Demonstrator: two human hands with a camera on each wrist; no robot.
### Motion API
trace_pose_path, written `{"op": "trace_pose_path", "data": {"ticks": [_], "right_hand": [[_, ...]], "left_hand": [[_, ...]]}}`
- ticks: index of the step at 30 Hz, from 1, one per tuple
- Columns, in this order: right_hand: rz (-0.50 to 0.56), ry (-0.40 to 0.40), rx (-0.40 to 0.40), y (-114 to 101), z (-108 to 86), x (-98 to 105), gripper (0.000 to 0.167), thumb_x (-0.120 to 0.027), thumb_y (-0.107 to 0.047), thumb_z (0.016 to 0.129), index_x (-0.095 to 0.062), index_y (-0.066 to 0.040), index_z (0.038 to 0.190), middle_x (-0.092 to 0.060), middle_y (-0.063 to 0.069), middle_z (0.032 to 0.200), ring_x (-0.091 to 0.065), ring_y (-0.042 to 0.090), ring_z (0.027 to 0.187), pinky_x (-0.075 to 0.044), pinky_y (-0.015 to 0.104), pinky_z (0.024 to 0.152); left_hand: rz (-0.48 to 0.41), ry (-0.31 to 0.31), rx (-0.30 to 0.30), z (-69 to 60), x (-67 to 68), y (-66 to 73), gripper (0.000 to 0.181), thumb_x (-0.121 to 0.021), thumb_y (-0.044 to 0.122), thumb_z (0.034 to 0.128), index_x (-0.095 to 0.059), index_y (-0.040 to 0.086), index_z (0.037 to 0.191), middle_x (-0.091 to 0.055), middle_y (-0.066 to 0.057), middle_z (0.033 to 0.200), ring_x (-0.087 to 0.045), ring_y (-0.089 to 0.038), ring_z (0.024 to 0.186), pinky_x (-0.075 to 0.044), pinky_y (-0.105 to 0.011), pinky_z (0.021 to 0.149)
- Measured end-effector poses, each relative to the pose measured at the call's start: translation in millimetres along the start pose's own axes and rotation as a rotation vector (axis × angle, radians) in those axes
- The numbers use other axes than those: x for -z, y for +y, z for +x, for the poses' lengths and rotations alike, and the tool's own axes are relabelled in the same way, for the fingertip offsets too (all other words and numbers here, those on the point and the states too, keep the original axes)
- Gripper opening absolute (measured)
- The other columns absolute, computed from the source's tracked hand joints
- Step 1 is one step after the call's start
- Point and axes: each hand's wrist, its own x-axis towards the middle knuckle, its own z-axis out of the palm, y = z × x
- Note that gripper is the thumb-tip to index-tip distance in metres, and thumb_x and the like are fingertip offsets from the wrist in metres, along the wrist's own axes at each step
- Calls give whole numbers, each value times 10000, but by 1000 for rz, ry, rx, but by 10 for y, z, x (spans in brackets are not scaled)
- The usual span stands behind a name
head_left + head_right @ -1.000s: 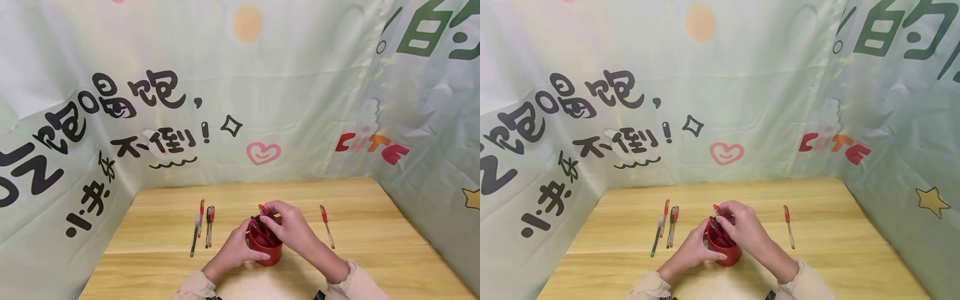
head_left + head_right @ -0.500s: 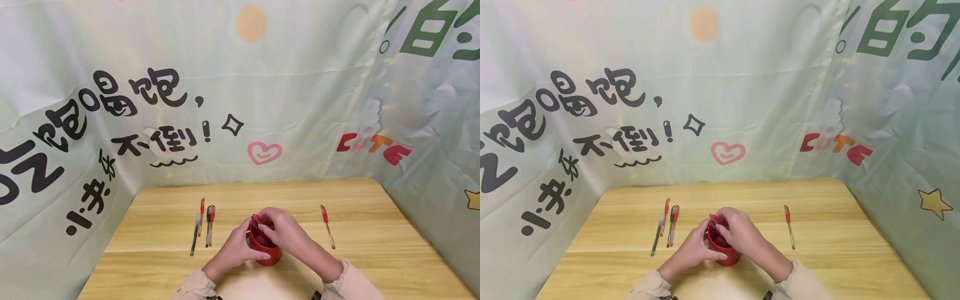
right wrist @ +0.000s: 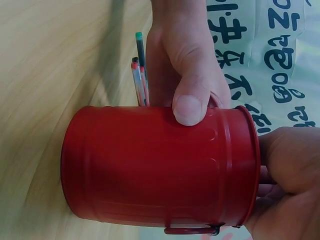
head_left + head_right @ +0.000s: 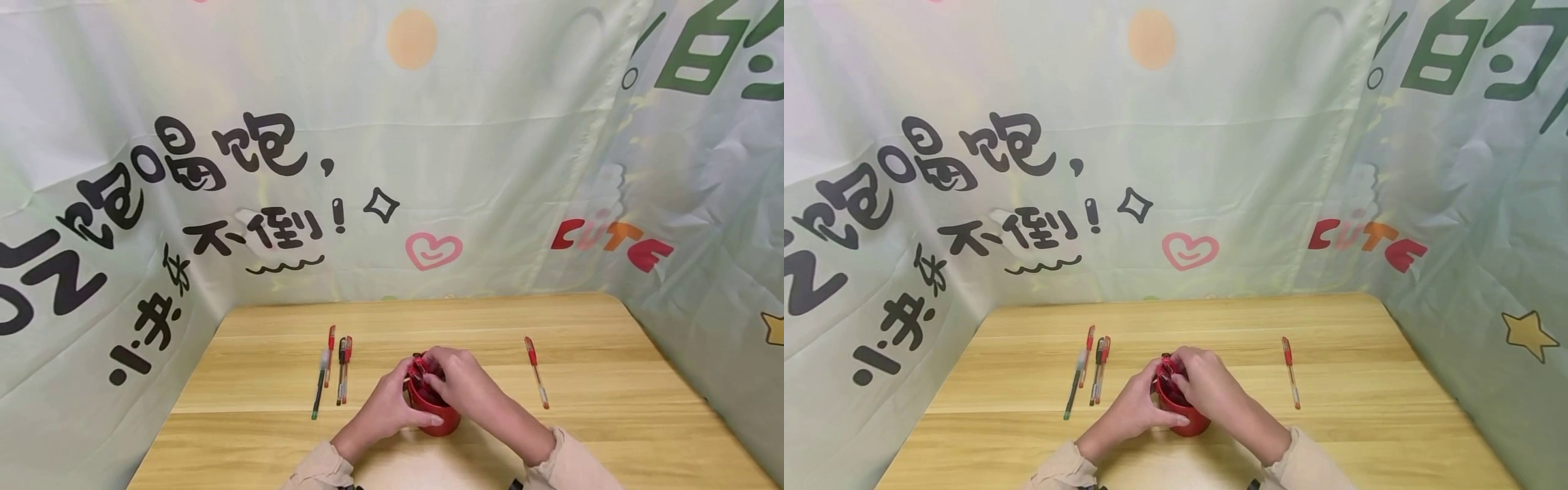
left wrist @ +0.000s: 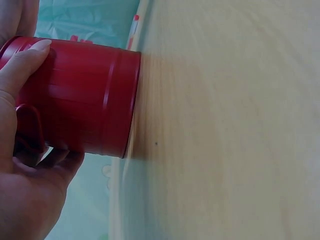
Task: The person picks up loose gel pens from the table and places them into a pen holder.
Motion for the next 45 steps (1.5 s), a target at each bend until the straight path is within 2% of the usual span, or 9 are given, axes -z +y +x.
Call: {"op": "trace_pose_path", "data": {"ticks": [17, 24, 33, 45], "right_hand": [[-47, -29, 25, 2, -5, -1, 117, -809, 23, 829, -724, -34, 886, -722, 38, 811, -668, 91, 735, -536, 143, 605], [-46, -14, 29, -8, -20, 6, 138, -800, 56, 806, -724, -33, 880, -723, 47, 820, -684, 104, 753, -555, 164, 613], [-43, -21, 47, -12, -35, 45, 137, -788, 63, 813, -727, -31, 893, -732, 56, 837, -690, 111, 765, -556, 166, 614], [9, -18, -35, -24, -6, 191, 153, -802, -17, 867, -744, -39, 1006, -750, 58, 953, -721, 125, 809, -593, 183, 679]], "left_hand": [[-11, -10, 0, 5, 0, -5, 875, -950, 374, 740, -469, 264, 1462, -626, 21, 1425, -640, -99, 1255, -544, -209, 1014], [10, -1, 13, 0, -3, 13, 880, -953, 396, 728, -474, 270, 1455, -622, 28, 1428, -629, -99, 1265, -537, -232, 1039], [-9, -3, 10, 2, -8, 21, 886, -954, 372, 732, -470, 267, 1467, -615, 21, 1442, -630, -105, 1271, -537, -239, 1042], [-16, -18, -17, 8, -3, -19, 892, -940, 392, 751, -449, 275, 1487, -625, 35, 1439, -638, -97, 1267, -543, -233, 1041]]}}
